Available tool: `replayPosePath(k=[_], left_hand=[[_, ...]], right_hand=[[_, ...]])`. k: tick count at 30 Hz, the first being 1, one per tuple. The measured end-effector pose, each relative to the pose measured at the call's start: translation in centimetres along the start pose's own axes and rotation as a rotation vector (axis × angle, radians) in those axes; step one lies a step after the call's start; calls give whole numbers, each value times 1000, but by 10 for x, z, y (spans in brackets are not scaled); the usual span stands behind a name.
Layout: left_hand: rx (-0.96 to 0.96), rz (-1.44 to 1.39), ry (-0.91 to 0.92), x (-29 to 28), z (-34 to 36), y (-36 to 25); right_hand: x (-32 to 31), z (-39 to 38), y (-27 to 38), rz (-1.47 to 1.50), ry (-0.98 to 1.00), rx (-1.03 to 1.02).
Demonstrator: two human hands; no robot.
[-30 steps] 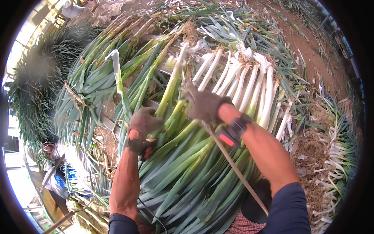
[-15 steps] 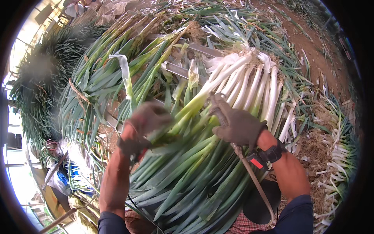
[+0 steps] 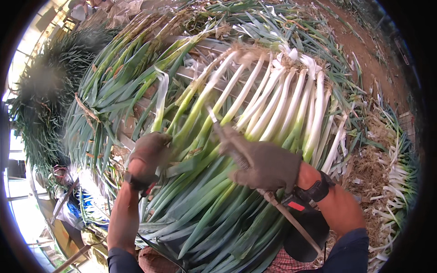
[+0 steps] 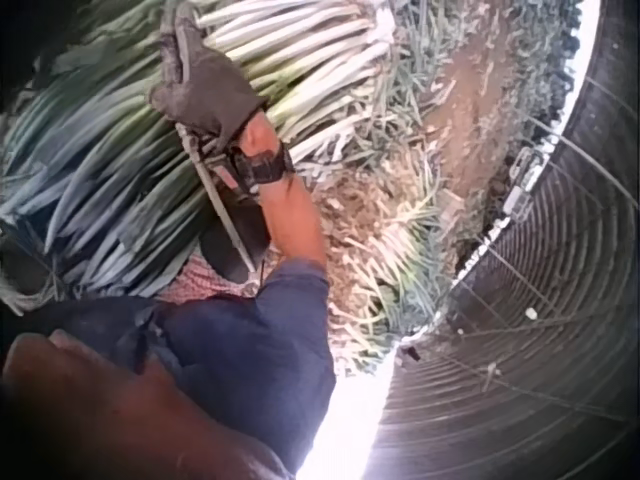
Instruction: The individual is using a small knife to trim the green tops of scallions and then bundles them on a farm.
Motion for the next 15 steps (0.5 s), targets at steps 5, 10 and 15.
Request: replayPosePath(k=[5,10,15], left_hand=[[-180,-453,-20,-9,19,39],[-218,-391,-251,-2,54,32],[-208,-172,-190,3,54,11]], right_hand=[[7,43,12,-16,20,95],[21,77,18,-20,104,35],[-16,144,-18,-182,-150,157]])
Point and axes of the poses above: each hand's wrist, its own z-axis towards the middle knuckle, its own x-axis out of the palm, y = z × x, the point moved 5 cm from there along z, towards the middle knuckle, and after that the axes turned 3 degrees about z, right-handed, at the moved point
